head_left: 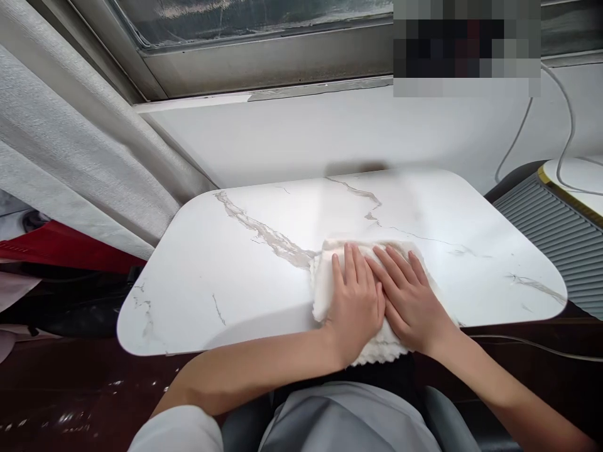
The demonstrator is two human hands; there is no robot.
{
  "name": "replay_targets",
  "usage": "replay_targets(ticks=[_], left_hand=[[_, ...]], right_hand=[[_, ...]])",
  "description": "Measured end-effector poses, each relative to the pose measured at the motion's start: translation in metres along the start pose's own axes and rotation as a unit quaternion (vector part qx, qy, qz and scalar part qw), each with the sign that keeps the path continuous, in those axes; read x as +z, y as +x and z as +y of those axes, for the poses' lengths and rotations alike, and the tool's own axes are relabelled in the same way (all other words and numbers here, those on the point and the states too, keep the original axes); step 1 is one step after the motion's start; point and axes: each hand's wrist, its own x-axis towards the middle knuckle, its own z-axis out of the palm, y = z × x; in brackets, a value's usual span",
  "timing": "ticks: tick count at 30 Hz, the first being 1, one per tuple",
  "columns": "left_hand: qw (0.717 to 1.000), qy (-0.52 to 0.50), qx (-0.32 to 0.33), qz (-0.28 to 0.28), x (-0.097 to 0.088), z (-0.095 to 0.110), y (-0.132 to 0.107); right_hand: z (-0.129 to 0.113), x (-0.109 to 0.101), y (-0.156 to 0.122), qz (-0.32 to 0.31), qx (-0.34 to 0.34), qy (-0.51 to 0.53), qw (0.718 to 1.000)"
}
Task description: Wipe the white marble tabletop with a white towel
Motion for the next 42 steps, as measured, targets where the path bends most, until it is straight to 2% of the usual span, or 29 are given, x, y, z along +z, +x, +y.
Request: replay_targets(ticks=[4, 9, 17, 20, 25, 30, 34, 38, 42], left_hand=[[0.999, -0.051, -0.004, -0.001, 0.007, 0.013, -0.007], [0.997, -0.067, 0.034, 0.000, 0.010, 0.025, 0.003], [0.992, -0.093, 0.082, -0.022, 0.008, 0.020, 0.011], [0.991, -0.096, 0.090, -0.014, 0.010, 0.017, 0.022], [0.993, -0.090, 0.071, 0.006, 0.020, 0.012, 0.065], [0.997, -0.069, 0.016, 0.035, 0.029, 0.002, 0.122], [0.997, -0.034, -0.044, 0.061, 0.033, -0.012, 0.164], [0.991, -0.020, -0.107, 0.080, 0.036, -0.026, 0.195], [0.989, -0.020, -0.121, 0.086, 0.040, -0.037, 0.219]], right_hand=[[0.007, -0.013, -0.017, -0.018, -0.008, 0.029, 0.999], [0.029, -0.024, -0.023, -0.030, 0.035, 0.057, 0.997], [0.044, -0.024, -0.022, -0.024, 0.040, 0.070, 0.996], [0.052, -0.022, -0.013, -0.032, 0.052, 0.064, 0.996], [0.084, -0.012, 0.023, -0.040, 0.047, 0.037, 0.997], [0.122, 0.001, 0.079, -0.072, 0.076, 0.011, 0.994], [0.137, 0.008, 0.124, -0.108, 0.117, 0.027, 0.987], [0.144, 0.017, 0.156, -0.078, 0.153, 0.049, 0.984], [0.156, 0.026, 0.175, -0.041, 0.141, 0.074, 0.986]])
